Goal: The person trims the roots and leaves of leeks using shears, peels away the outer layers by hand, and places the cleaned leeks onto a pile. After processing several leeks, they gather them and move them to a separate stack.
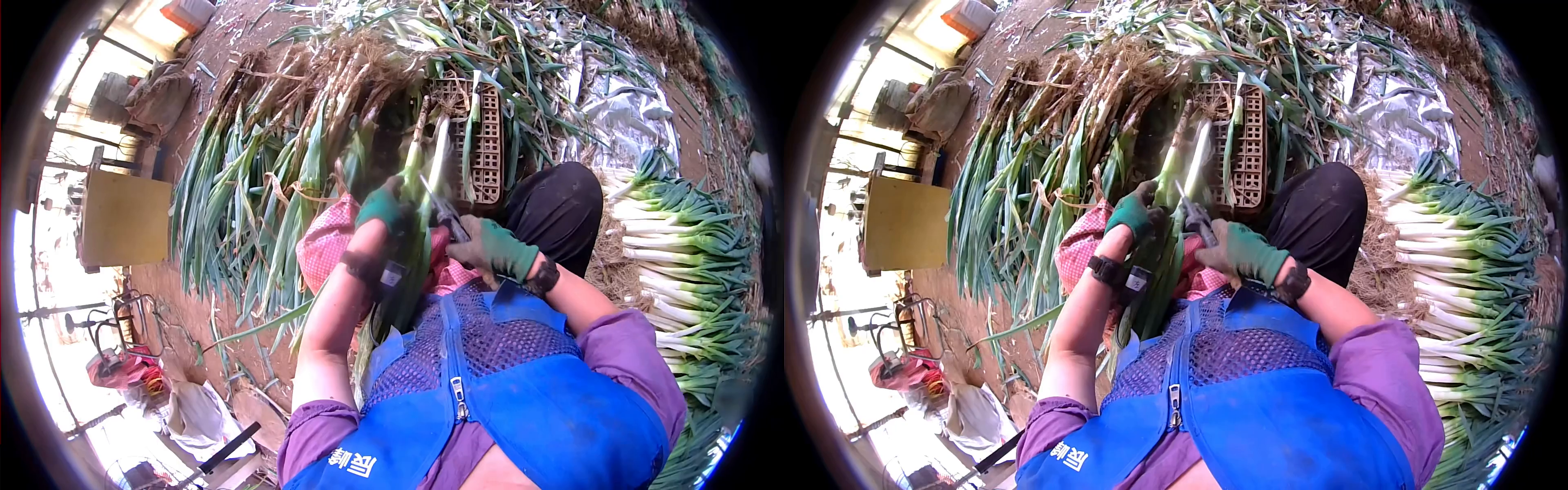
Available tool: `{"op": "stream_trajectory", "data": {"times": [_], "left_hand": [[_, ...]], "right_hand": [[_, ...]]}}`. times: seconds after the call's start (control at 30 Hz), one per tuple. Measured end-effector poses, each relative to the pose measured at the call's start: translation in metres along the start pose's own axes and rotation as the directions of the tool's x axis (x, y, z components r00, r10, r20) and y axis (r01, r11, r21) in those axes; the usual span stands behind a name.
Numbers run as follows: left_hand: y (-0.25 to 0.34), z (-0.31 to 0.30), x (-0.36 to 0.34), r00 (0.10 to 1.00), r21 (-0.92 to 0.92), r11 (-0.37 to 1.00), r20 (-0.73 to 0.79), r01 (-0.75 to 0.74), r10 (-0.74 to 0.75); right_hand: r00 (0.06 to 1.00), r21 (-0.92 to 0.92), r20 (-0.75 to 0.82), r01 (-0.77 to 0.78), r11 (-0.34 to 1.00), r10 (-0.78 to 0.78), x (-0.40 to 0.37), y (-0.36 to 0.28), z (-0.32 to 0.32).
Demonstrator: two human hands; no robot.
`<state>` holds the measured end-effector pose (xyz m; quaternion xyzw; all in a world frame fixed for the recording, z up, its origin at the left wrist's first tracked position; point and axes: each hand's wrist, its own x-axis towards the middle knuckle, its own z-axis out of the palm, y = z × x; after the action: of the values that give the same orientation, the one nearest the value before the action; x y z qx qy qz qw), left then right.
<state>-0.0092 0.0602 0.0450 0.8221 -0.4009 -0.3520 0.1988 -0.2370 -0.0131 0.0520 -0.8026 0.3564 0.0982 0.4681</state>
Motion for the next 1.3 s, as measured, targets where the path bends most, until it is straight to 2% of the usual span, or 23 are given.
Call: {"op": "stream_trajectory", "data": {"times": [0.07,0.1,0.2,0.3,0.4,0.43,0.5,0.53,0.6,0.63,0.73,0.83,0.93,0.97,1.07,1.1,1.2,1.23,1.3], "left_hand": [[0.010,-0.003,-0.005,0.997,0.040,0.998,0.051,0.049,-0.051],[0.010,0.000,-0.007,0.999,0.076,0.997,0.003,0.032,-0.033],[0.008,0.000,-0.010,1.000,0.080,0.996,0.005,0.024,-0.024],[0.004,-0.001,-0.011,0.997,0.039,0.997,-0.006,0.071,-0.071],[-0.009,0.000,-0.008,0.997,-0.115,0.991,-0.021,0.071,-0.074],[-0.011,-0.002,-0.008,0.995,-0.157,0.983,0.025,0.098,-0.095],[-0.013,-0.007,-0.002,0.986,-0.238,0.960,0.115,0.148,-0.123],[-0.015,-0.006,0.000,0.987,-0.250,0.960,0.124,0.131,-0.102],[-0.019,-0.003,0.005,0.989,-0.269,0.959,0.140,0.090,-0.054],[-0.017,-0.001,0.003,0.992,-0.369,0.929,0.106,-0.025,0.069],[-0.037,0.006,0.021,0.993,-0.138,0.987,0.076,-0.079,0.091],[-0.039,0.013,0.021,0.999,-0.087,0.996,0.012,0.038,-0.037],[-0.029,0.001,0.015,0.994,-0.024,0.998,0.090,0.066,-0.063],[-0.037,0.005,0.018,0.994,-0.091,0.995,0.106,0.039,-0.029],[-0.041,0.005,0.014,0.987,-0.323,0.947,0.152,-0.001,0.053],[-0.037,-0.002,0.011,0.977,-0.277,0.959,0.176,-0.065,0.117],[-0.026,-0.012,-0.005,0.966,-0.204,0.978,0.258,0.051,0.003],[-0.021,-0.016,-0.010,0.952,-0.191,0.976,0.305,0.103,-0.041],[-0.040,-0.006,-0.006,0.967,-0.157,0.987,0.255,0.030,0.011]], "right_hand": [[0.993,-0.019,-0.115,0.029,0.999,-0.031,0.025,0.016,0.004],[0.998,0.097,-0.060,0.012,0.995,-0.006,0.035,0.016,-0.001],[1.000,0.078,0.013,0.017,0.997,-0.018,0.071,0.016,-0.016],[0.992,0.109,-0.112,-0.045,0.993,0.057,0.109,0.029,-0.011],[0.996,0.156,-0.062,0.066,0.986,-0.057,0.087,0.035,-0.011],[0.997,0.144,0.079,0.008,0.990,-0.020,0.061,0.019,-0.019],[0.994,0.112,0.071,0.078,0.991,-0.087,0.009,0.001,-0.021],[0.994,0.044,0.089,0.066,0.997,-0.070,-0.011,-0.009,-0.023],[0.991,0.097,0.118,0.053,0.994,-0.065,-0.032,-0.013,-0.020],[0.990,0.125,0.129,0.048,0.991,-0.064,-0.037,-0.014,-0.019],[0.990,0.065,0.097,0.099,0.993,-0.105,-0.036,-0.014,-0.016],[0.985,-0.039,0.005,0.174,0.984,-0.174,-0.018,-0.006,-0.008],[1.000,0.022,0.005,-0.004,1.000,0.004,0.013,-0.013,-0.015],[0.998,0.049,0.045,-0.044,0.998,0.041,0.026,-0.014,-0.020],[0.993,-0.107,-0.116,-0.040,0.993,0.028,0.058,-0.003,-0.010],[0.997,-0.122,-0.057,-0.050,0.991,0.044,0.059,-0.003,-0.014],[0.996,-0.103,-0.083,-0.034,0.994,0.025,0.067,0.005,-0.019],[0.998,-0.022,-0.065,0.006,1.000,-0.007,0.076,0.015,-0.022],[0.995,-0.042,-0.098,0.002,0.999,-0.006,0.099,0.024,-0.024]]}}
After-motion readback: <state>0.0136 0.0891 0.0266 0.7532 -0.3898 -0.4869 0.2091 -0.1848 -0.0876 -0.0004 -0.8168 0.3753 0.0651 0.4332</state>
